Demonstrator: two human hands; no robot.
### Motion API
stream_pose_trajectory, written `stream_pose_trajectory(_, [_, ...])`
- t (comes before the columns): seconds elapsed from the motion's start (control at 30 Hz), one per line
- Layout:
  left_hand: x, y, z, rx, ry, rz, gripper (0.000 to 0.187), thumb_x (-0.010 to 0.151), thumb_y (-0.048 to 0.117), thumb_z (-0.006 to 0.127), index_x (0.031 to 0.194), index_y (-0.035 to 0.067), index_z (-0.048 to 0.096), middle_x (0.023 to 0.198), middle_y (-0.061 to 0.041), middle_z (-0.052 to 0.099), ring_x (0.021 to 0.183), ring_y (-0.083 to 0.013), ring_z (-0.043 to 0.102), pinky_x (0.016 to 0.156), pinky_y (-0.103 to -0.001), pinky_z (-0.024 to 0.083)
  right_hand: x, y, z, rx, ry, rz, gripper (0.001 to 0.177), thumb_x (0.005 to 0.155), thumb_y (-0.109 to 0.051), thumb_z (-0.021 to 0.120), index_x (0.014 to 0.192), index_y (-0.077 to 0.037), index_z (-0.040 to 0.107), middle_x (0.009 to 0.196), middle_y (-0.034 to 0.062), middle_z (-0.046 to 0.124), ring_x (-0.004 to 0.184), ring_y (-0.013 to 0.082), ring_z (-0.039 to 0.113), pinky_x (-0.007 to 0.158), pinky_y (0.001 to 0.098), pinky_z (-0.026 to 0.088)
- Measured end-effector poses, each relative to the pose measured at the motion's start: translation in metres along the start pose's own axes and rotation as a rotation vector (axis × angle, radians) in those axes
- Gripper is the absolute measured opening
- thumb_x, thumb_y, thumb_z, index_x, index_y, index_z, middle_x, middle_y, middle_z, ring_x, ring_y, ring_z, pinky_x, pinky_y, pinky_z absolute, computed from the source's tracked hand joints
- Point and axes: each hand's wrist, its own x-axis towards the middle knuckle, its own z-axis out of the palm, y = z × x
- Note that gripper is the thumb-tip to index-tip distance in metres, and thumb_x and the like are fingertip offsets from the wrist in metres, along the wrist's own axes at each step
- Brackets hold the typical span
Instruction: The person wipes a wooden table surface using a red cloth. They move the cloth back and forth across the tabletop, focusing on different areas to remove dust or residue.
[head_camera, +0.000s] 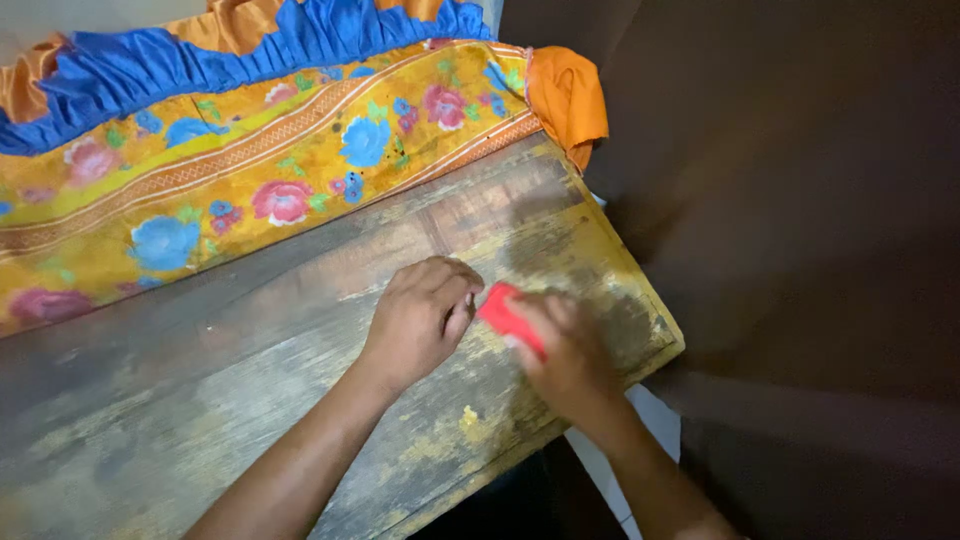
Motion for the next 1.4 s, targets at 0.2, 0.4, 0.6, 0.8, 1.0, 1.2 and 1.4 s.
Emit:
stream_pose_trajectory(0.2, [0.005,0.004,-0.003,0.033,-0.022,0.019,0.010,0.095,0.017,0.059,0.093,0.017,0.068,0.102,-0.002,0.070,0.107,-0.0280,0.067,0.089,-0.046,0.051,0.020,0.014,-0.026,0.161,-0.021,-0.011,0.047,0.084,-0.010,0.075,0.130,-0.015,0.069,0.103,0.0131,0.071,0.094,0.0367,0.070,0.085,0.0475,0.053])
stream_pose_trajectory(0.4, [-0.001,0.000,0.002,0.070,-0.002,0.030,0.011,0.096,0.022,0.057,0.095,0.018,0.067,0.104,0.000,0.068,0.109,-0.0253,0.065,0.091,-0.042,0.049,0.031,0.053,-0.039,0.109,0.257,0.001,0.044,0.085,-0.012,0.081,0.127,-0.010,0.072,0.110,0.0209,0.071,0.100,0.0463,0.067,0.087,0.0556,0.054])
stream_pose_trajectory(0.6, [-0.004,-0.002,0.003,0.092,-0.028,0.093,0.011,0.094,0.021,0.059,0.094,0.014,0.067,0.105,-0.006,0.068,0.109,-0.0300,0.066,0.090,-0.047,0.050,0.039,0.084,-0.029,0.070,0.277,0.201,0.038,0.095,-0.022,0.076,0.128,-0.005,0.070,0.098,0.0283,0.069,0.091,0.0527,0.066,0.079,0.0612,0.050])
stream_pose_trajectory(0.8, [-0.030,0.005,-0.044,0.062,-0.137,0.126,0.022,0.095,0.018,0.057,0.112,0.008,0.067,0.117,-0.013,0.066,0.121,-0.0351,0.063,0.097,-0.049,0.049,0.033,0.057,-0.030,0.062,0.258,0.313,0.041,0.101,-0.029,0.069,0.138,-0.010,0.066,0.119,0.0224,0.066,0.108,0.0456,0.064,0.094,0.0541,0.049])
stream_pose_trajectory(1.0, [-0.082,-0.006,-0.113,0.184,-0.072,-0.001,0.021,0.101,0.023,0.052,0.102,0.010,0.068,0.105,-0.012,0.067,0.114,-0.0356,0.065,0.094,-0.049,0.049,0.060,-0.077,0.004,0.198,0.284,-0.100,0.039,0.088,-0.012,0.080,0.124,-0.005,0.070,0.107,0.0211,0.070,0.102,0.0444,0.067,0.092,0.0528,0.053])
stream_pose_trajectory(1.2, [-0.141,-0.030,-0.180,0.352,-0.005,-0.126,0.019,0.098,0.027,0.055,0.106,0.016,0.070,0.111,-0.006,0.068,0.111,-0.0314,0.066,0.086,-0.046,0.052,0.051,-0.151,0.057,0.029,0.087,-0.297,0.048,0.087,-0.022,0.074,0.134,-0.019,0.066,0.099,0.0077,0.067,0.091,0.0314,0.067,0.084,0.0433,0.051])
stream_pose_trajectory(1.4, [-0.204,-0.060,-0.206,0.410,0.022,-0.199,0.021,0.097,0.030,0.053,0.108,0.022,0.069,0.116,0.000,0.068,0.112,-0.0253,0.066,0.083,-0.043,0.055,0.031,-0.225,0.100,-0.008,0.119,-0.390,0.052,0.086,-0.024,0.074,0.136,-0.014,0.064,0.094,0.0113,0.068,0.085,0.0341,0.066,0.079,0.0480,0.051])
